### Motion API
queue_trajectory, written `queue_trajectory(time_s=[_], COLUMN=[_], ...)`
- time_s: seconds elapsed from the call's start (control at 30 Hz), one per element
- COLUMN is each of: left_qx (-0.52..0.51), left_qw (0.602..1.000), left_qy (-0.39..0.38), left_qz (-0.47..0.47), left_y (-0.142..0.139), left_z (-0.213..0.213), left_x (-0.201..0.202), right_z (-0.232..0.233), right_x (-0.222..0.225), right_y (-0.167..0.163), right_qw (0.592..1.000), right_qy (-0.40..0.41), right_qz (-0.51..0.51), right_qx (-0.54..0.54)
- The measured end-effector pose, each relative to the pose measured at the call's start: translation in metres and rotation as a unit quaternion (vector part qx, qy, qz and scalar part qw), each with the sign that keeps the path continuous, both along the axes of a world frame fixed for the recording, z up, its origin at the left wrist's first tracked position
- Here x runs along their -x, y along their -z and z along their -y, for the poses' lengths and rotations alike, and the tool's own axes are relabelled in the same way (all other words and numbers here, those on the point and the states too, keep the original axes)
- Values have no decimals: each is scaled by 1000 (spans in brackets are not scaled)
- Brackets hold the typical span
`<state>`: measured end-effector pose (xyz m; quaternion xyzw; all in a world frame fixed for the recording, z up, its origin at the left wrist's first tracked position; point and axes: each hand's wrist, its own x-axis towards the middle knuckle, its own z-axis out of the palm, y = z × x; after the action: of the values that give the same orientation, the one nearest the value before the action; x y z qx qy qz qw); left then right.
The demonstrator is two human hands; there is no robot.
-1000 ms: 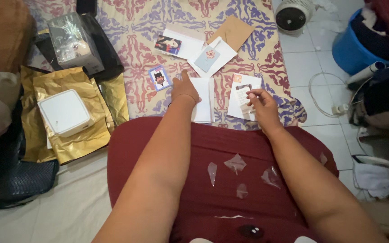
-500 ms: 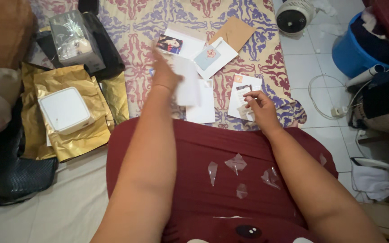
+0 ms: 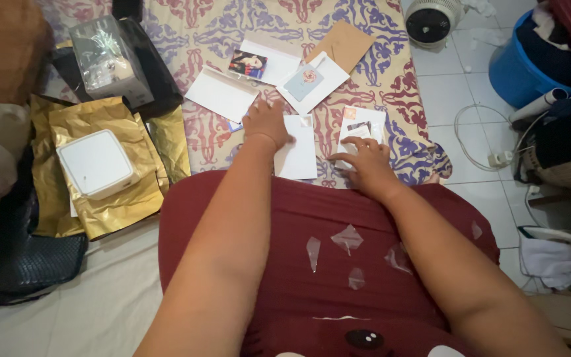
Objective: The person sits on a bed and unpacks small photocard packages, removing plastic sleeves from collectible cards. They place the cards into paper sleeves and envelopes, fold paper inserts, and arrange the packed envelopes on the bed.
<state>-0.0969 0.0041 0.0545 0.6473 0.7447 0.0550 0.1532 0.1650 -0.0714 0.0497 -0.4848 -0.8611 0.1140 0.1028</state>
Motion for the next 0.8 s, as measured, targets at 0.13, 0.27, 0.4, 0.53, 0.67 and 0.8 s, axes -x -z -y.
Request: queue_trajectory(time_s=[0.13,0.27,0.4,0.53,0.67,0.8], left_qx=[73,95,39,4,-93,-94], left_qw=[996,995,954,859,804,759], left_qy=[-5,32,135,191,60,-82], left_qz=[-43,-27,264,474,584,640], left_y=[7,23,30,25,17,21], left_z=[-4,-14,-20,-13,-5,12], left_x=[-6,4,18,9,-34,-80], right_z=[-6,-7,-5,-4,-1,1], right_x=[-12,-16,-8,-4,-6,-7], right_y=[10,11,6,1,2,1], right_qw=[998,997,990,961,958,933], right_qy=[17,27,11,10,113,167], right_qz=[22,-20,-139,-273,-259,-307], right_qx=[-63,-72,-35,35,57,-88])
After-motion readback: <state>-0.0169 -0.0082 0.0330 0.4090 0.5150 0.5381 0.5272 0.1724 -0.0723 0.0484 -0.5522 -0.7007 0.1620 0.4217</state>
